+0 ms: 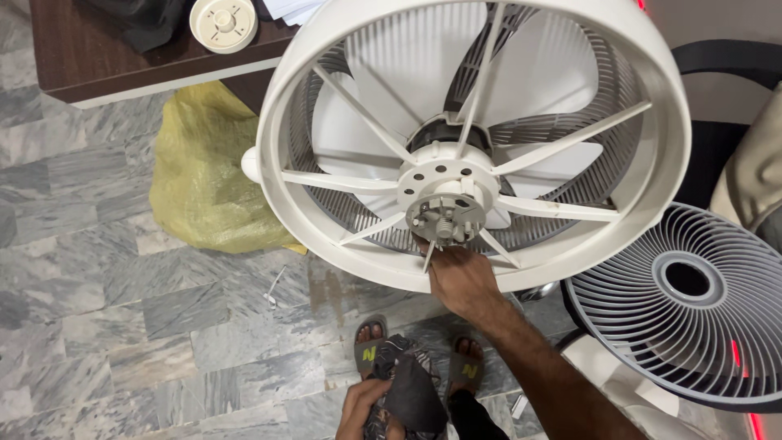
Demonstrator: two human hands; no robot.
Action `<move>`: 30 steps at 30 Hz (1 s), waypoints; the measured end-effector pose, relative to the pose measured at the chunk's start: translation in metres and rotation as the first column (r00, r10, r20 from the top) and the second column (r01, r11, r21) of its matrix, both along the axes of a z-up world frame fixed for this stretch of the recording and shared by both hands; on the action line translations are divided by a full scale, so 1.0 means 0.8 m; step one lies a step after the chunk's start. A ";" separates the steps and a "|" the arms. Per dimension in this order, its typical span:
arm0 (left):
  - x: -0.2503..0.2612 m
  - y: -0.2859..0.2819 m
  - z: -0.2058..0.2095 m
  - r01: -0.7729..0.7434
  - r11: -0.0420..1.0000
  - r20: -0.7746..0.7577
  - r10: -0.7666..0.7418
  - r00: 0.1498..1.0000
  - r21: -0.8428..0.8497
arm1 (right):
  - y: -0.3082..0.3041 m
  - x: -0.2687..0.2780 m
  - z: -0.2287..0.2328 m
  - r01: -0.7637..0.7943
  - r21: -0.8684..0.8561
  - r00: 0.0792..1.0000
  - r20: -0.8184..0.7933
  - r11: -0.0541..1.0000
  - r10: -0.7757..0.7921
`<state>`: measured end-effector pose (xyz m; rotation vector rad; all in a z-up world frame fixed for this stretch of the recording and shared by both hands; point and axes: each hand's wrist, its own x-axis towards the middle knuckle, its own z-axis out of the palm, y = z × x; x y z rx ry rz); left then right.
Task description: The person reassembles a white electric fan by attaching the front grille and securing the central cap. They wipe the grille and cap with a cloth before fitting them onto the fan head and tightening the cap by hand.
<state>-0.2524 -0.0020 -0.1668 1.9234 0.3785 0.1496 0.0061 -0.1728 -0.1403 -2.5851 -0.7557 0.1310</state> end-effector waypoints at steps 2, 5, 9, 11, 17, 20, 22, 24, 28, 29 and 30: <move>0.000 -0.006 0.003 0.003 1.000 -0.004 -0.003 1.000 -0.019 | -0.005 0.001 -0.020 -0.036 0.020 0.998 0.059 0.999 0.034; 0.001 -0.005 0.014 0.009 0.999 -0.018 -0.010 1.000 -0.042 | -0.009 0.005 -0.045 -0.105 0.063 0.976 0.199 0.992 0.091; 0.004 -0.006 0.028 0.018 0.998 -0.067 -0.022 0.998 -0.054 | -0.013 0.007 -0.062 -0.116 0.042 0.958 0.269 0.992 0.101; 0.006 -0.007 0.030 0.004 0.999 -0.081 -0.008 0.997 -0.053 | -0.012 0.009 -0.059 -0.116 0.030 0.964 0.245 0.993 0.106; -0.001 -0.001 0.022 0.040 0.997 -0.178 -0.052 0.983 -0.072 | -0.009 -0.005 0.005 0.002 -0.226 0.978 -0.201 0.974 -0.048; -0.002 0.002 0.015 0.029 0.998 -0.158 -0.036 0.987 -0.047 | -0.028 -0.038 0.060 0.140 -0.022 0.978 -0.156 0.990 -0.142; 0.001 0.005 0.012 0.036 0.999 -0.092 -0.039 0.995 -0.036 | -0.045 -0.063 0.094 0.431 0.267 0.827 -0.499 0.862 -0.259; 0.008 0.012 0.010 -0.004 1.000 0.045 0.003 0.999 0.025 | -0.056 -0.083 0.116 0.694 0.316 0.558 -0.804 0.647 -0.206; 0.015 0.038 0.018 -0.039 0.997 0.175 0.026 0.984 0.068 | -0.067 -0.111 0.137 0.871 0.241 0.297 -0.952 0.428 -0.068; 0.016 0.043 0.022 -0.099 0.994 0.170 0.089 0.981 0.051 | -0.068 -0.113 0.137 0.877 0.242 0.285 -0.958 0.415 -0.042; 0.019 0.049 0.027 -0.159 0.987 0.167 0.151 0.974 0.036 | -0.066 -0.114 0.135 0.882 0.246 0.275 -0.961 0.401 -0.014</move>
